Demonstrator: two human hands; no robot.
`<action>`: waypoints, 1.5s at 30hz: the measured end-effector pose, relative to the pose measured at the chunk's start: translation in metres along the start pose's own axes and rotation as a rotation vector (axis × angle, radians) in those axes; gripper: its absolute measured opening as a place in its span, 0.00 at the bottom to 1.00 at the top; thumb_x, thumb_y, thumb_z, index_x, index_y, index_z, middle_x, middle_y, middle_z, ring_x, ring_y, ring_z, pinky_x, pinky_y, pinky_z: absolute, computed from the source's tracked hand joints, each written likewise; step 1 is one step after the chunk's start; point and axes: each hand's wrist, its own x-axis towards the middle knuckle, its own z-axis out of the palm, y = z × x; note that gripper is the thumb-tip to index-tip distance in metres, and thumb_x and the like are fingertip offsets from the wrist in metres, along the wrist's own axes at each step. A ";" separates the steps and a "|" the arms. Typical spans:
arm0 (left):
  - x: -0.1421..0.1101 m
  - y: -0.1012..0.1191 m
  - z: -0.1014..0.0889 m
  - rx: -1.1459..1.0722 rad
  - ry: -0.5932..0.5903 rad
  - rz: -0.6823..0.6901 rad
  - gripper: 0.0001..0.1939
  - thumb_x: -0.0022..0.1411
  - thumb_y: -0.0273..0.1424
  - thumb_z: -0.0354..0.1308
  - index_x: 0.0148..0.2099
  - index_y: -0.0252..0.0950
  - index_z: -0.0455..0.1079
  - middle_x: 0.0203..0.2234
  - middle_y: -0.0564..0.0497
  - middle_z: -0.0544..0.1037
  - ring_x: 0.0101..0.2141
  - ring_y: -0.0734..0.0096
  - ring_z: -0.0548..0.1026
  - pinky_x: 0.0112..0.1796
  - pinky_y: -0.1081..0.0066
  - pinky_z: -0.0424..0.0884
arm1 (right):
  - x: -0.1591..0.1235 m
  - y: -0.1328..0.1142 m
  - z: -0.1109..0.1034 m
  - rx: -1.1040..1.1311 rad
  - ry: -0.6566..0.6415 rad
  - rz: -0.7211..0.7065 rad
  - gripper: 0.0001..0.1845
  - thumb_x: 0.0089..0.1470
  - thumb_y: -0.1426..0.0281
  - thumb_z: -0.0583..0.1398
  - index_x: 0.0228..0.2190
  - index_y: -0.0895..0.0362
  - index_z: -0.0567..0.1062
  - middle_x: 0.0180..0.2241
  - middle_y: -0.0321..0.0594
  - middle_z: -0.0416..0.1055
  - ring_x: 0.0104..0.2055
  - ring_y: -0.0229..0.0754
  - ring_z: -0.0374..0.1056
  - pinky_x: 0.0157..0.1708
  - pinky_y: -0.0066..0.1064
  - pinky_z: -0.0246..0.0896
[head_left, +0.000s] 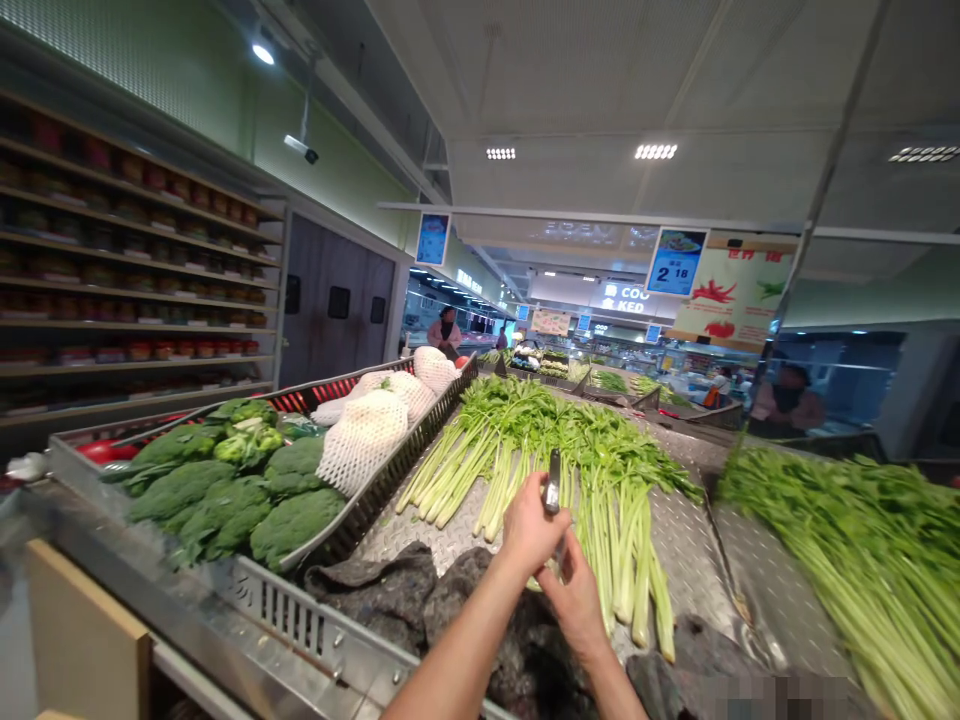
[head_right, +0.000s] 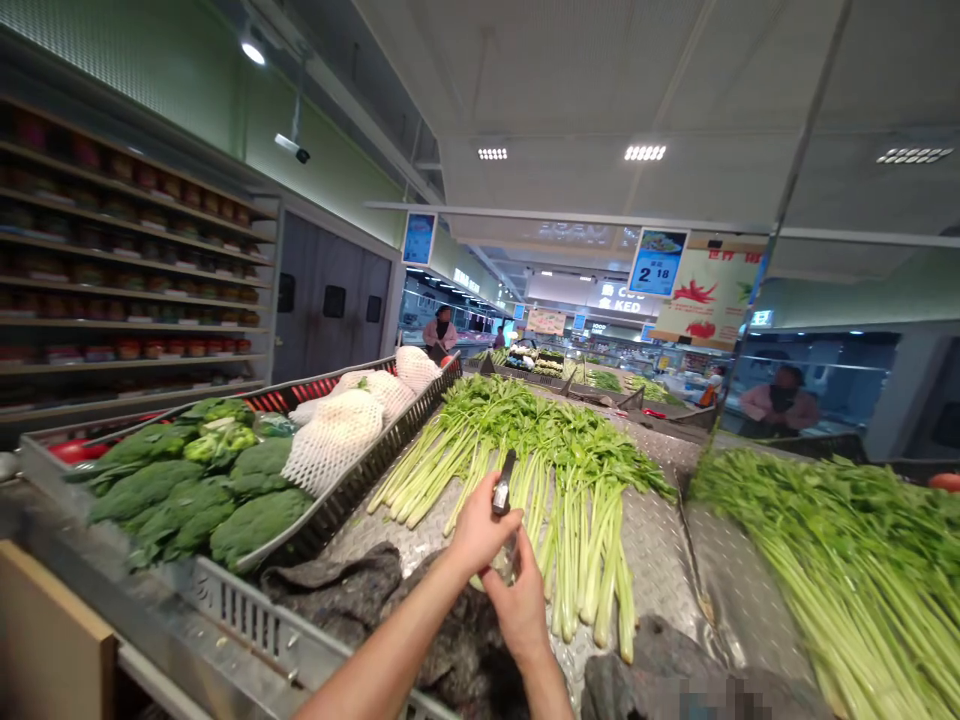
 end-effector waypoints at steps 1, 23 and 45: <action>0.000 0.002 0.001 0.006 -0.015 0.011 0.24 0.45 0.34 0.53 0.47 0.39 0.57 0.37 0.50 0.69 0.36 0.67 0.67 0.36 0.69 0.61 | -0.001 -0.002 -0.002 -0.001 -0.004 -0.001 0.37 0.36 0.69 0.60 0.50 0.60 0.56 0.50 0.46 0.58 0.52 0.44 0.53 0.51 0.37 0.45; -0.012 0.033 0.025 0.043 -0.112 0.064 0.22 0.46 0.34 0.52 0.45 0.39 0.56 0.36 0.52 0.68 0.35 0.70 0.66 0.35 0.71 0.61 | -0.011 -0.006 -0.039 -0.063 0.053 -0.041 0.37 0.36 0.67 0.60 0.49 0.61 0.55 0.48 0.47 0.59 0.50 0.45 0.56 0.50 0.35 0.48; -0.018 0.056 0.047 -0.020 -0.172 0.091 0.22 0.46 0.35 0.53 0.46 0.39 0.56 0.37 0.51 0.68 0.37 0.69 0.66 0.38 0.70 0.61 | -0.016 -0.011 -0.070 -0.150 0.151 -0.083 0.33 0.36 0.68 0.60 0.47 0.60 0.58 0.47 0.47 0.60 0.50 0.47 0.55 0.49 0.39 0.48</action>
